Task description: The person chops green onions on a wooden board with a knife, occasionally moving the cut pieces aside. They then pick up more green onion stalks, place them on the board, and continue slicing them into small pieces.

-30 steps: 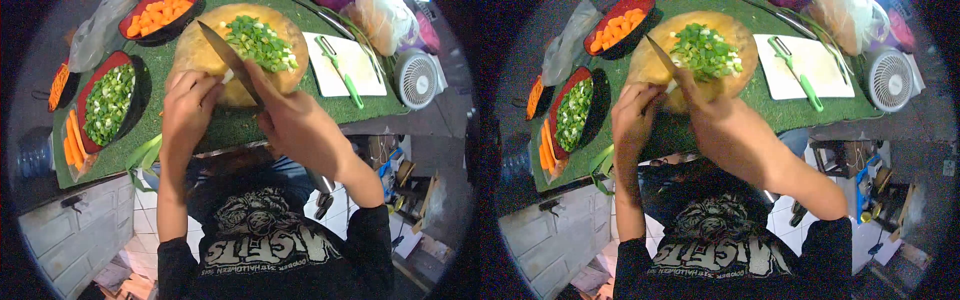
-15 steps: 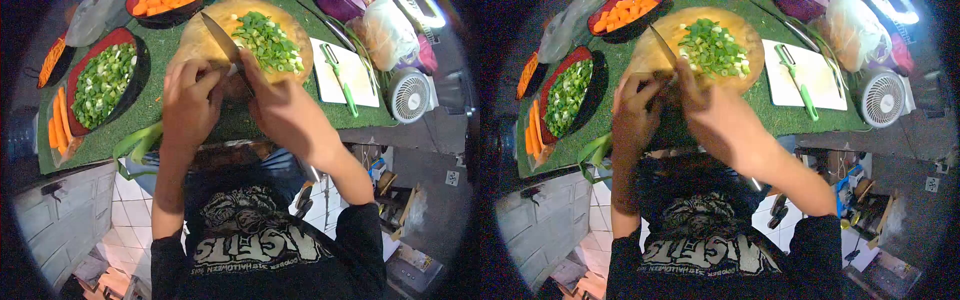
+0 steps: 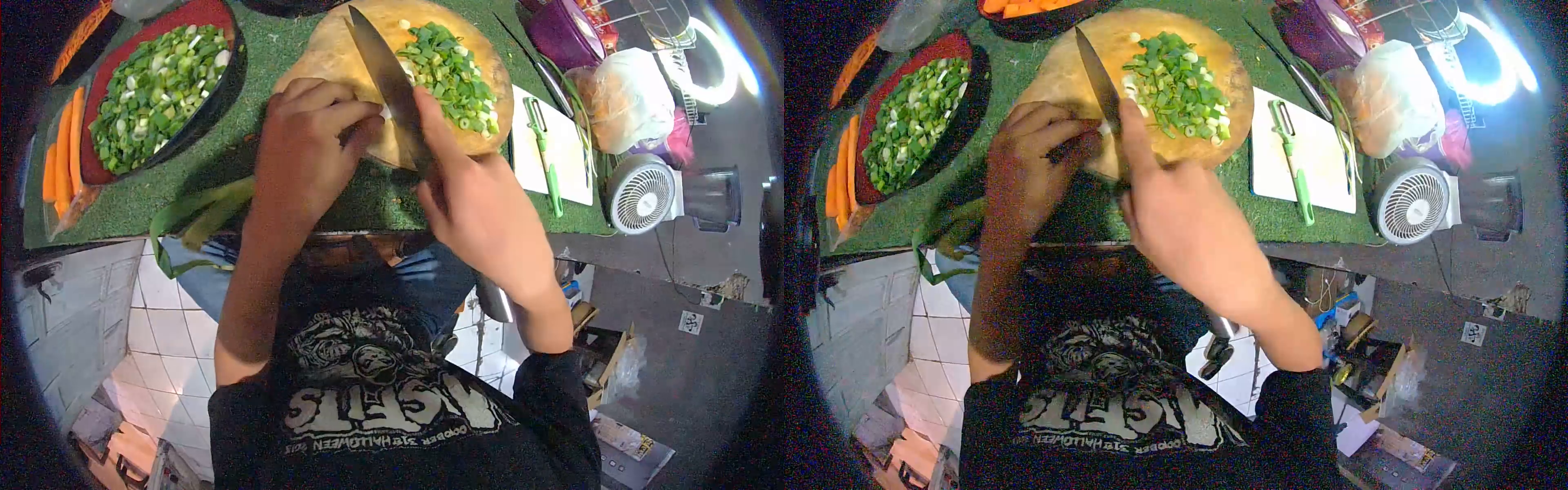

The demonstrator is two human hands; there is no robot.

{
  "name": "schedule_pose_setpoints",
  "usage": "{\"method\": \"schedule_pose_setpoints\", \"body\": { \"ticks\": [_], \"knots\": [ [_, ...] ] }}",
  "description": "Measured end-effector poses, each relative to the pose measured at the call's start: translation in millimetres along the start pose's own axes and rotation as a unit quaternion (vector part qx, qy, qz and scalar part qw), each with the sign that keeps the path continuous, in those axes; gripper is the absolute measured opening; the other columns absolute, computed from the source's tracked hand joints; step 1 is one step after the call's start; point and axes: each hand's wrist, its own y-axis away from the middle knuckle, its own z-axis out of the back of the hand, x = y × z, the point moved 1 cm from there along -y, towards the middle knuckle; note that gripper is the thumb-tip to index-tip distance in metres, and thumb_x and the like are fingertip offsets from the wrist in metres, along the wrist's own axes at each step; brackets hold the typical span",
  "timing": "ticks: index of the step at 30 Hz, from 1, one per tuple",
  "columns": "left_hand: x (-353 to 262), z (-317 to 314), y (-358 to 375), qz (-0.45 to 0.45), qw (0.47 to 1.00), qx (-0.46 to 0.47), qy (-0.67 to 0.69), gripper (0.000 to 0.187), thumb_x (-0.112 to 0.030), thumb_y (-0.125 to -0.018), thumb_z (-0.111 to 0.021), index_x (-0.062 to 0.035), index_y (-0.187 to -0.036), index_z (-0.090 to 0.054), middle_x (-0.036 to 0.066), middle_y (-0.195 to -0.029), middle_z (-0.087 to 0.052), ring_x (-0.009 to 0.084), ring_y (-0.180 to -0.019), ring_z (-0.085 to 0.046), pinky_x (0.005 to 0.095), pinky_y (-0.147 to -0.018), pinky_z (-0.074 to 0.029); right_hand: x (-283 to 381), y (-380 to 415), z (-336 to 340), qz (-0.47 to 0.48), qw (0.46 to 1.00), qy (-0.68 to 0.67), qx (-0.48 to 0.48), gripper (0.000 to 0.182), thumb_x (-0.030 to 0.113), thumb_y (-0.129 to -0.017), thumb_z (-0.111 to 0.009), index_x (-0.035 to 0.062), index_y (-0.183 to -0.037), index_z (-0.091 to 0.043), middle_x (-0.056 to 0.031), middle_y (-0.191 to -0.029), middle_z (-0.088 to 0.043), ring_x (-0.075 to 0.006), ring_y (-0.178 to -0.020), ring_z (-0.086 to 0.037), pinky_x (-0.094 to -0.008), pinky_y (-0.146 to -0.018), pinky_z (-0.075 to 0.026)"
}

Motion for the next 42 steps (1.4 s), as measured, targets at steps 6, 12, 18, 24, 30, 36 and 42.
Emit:
{"method": "schedule_pose_setpoints", "body": {
  "ticks": [6,12,18,24,30,36,42],
  "knots": [
    [-12,6,3,-0.01,0.999,-0.005,-0.037,0.015,-0.019,-0.079,-0.075,-0.0078,-0.089,-0.074,0.006,-0.094,-0.068,0.0278,-0.095,-0.062,0.0411,-0.089,-0.044,-1,-25,-15,0.036,0.997,0.026,-0.056,0.079,0.006,-0.084,-0.064,0.0088,-0.155,-0.027,-0.0244,-0.077,-0.065,-0.0462,-0.076,-0.063,-0.0495,-0.075,-0.052],
    [-4,1,4,0.038,0.999,-0.024,0.026,0.013,-0.017,-0.077,-0.077,-0.0081,-0.087,-0.075,0.007,-0.089,-0.067,0.0285,-0.095,-0.062,0.0417,-0.089,-0.045,-13,1,-5,0.024,0.997,-0.003,-0.075,0.076,0.002,-0.082,-0.061,0.0094,-0.153,-0.033,-0.0239,-0.071,-0.062,-0.0436,-0.067,-0.063,-0.046,-0.07,-0.052],
    [-5,4,3,0.04,0.999,-0.018,0.015,0.016,-0.014,-0.074,-0.079,-0.0069,-0.088,-0.075,0.008,-0.088,-0.068,0.0292,-0.095,-0.064,0.04,-0.087,-0.049,2,0,0,0.038,0.997,-0.033,-0.055,0.077,0.001,-0.081,-0.06,0.0108,-0.153,-0.034,-0.0235,-0.072,-0.063,-0.0423,-0.07,-0.064,-0.0466,-0.072,-0.051],
    [-3,4,1,0.025,1.0,-0.006,0.007,0.013,-0.015,-0.077,-0.075,-0.0067,-0.087,-0.074,0.008,-0.09,-0.066,0.03,-0.096,-0.062,0.042,-0.09,-0.045,8,-18,-5,0.02,0.999,0.022,-0.038,0.077,0.004,-0.082,-0.062,0.0114,-0.153,-0.033,-0.0274,-0.086,-0.066,-0.0475,-0.088,-0.062,-0.0501,-0.084,-0.05],
    [-7,8,5,0.011,1.0,0.002,-0.006,0.018,-0.011,-0.076,-0.078,-0.0057,-0.093,-0.074,0.01,-0.097,-0.068,0.0308,-0.099,-0.064,0.0388,-0.087,-0.052,-5,-10,-10,0.009,0.997,-0.006,-0.072,0.075,0.007,-0.083,-0.062,0.0159,-0.153,-0.035,-0.0255,-0.083,-0.066,-0.0462,-0.077,-0.063,-0.0494,-0.077,-0.052],
    [-6,7,6,0.042,0.999,0.0,0.006,0.019,-0.013,-0.077,-0.077,-0.0067,-0.094,-0.075,0.009,-0.096,-0.068,0.0301,-0.098,-0.064,0.0383,-0.087,-0.052,-6,1,-3,0.017,0.995,-0.006,-0.096,0.074,0.005,-0.082,-0.059,0.0167,-0.152,-0.038,-0.0256,-0.073,-0.062,-0.0414,-0.062,-0.063,-0.0474,-0.067,-0.052],
    [-5,3,6,0.035,0.998,-0.033,0.032,0.012,-0.015,-0.079,-0.075,-0.0067,-0.087,-0.074,0.009,-0.089,-0.066,0.0305,-0.093,-0.063,0.0419,-0.085,-0.047,-8,-1,-11,0.051,0.996,-0.015,-0.077,0.074,0.003,-0.082,-0.058,0.0137,-0.152,-0.037,-0.0245,-0.073,-0.061,-0.0403,-0.061,-0.062,-0.046,-0.067,-0.052]
  ]
}}
